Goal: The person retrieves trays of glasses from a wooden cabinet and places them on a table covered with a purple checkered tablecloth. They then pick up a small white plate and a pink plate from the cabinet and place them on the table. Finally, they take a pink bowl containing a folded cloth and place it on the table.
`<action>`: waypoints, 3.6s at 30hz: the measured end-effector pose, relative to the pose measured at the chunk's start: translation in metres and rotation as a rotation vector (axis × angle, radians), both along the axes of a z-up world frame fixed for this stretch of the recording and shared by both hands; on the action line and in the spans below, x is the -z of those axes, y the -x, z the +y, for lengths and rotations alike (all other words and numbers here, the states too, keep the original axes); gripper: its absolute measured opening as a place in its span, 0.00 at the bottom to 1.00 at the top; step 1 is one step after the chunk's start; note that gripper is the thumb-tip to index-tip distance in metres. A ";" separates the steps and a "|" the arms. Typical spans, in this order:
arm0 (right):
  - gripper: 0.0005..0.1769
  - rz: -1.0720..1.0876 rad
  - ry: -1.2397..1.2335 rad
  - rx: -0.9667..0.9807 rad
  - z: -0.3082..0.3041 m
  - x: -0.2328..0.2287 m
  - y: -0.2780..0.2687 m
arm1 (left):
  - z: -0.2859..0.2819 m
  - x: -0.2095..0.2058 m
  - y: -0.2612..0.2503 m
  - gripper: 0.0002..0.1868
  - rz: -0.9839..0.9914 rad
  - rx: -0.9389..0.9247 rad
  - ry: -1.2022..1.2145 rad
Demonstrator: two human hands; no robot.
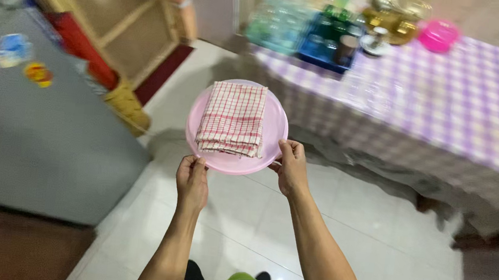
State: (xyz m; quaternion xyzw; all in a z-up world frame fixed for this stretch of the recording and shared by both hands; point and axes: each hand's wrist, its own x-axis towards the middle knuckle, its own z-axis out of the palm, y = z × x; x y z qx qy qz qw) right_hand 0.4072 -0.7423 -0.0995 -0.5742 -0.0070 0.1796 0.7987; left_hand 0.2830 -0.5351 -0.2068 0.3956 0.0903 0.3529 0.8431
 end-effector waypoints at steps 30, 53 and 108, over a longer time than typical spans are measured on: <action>0.43 0.106 -0.018 0.575 -0.379 0.081 -0.223 | -0.331 0.065 -0.336 0.06 0.200 0.755 -0.105; 0.45 0.117 -0.034 0.645 -0.580 0.112 -0.496 | -0.515 0.028 -0.662 0.44 0.567 0.893 -0.229; 0.39 0.110 0.178 0.572 -0.749 0.189 -1.096 | -0.692 0.109 -1.219 0.27 0.767 0.672 -0.407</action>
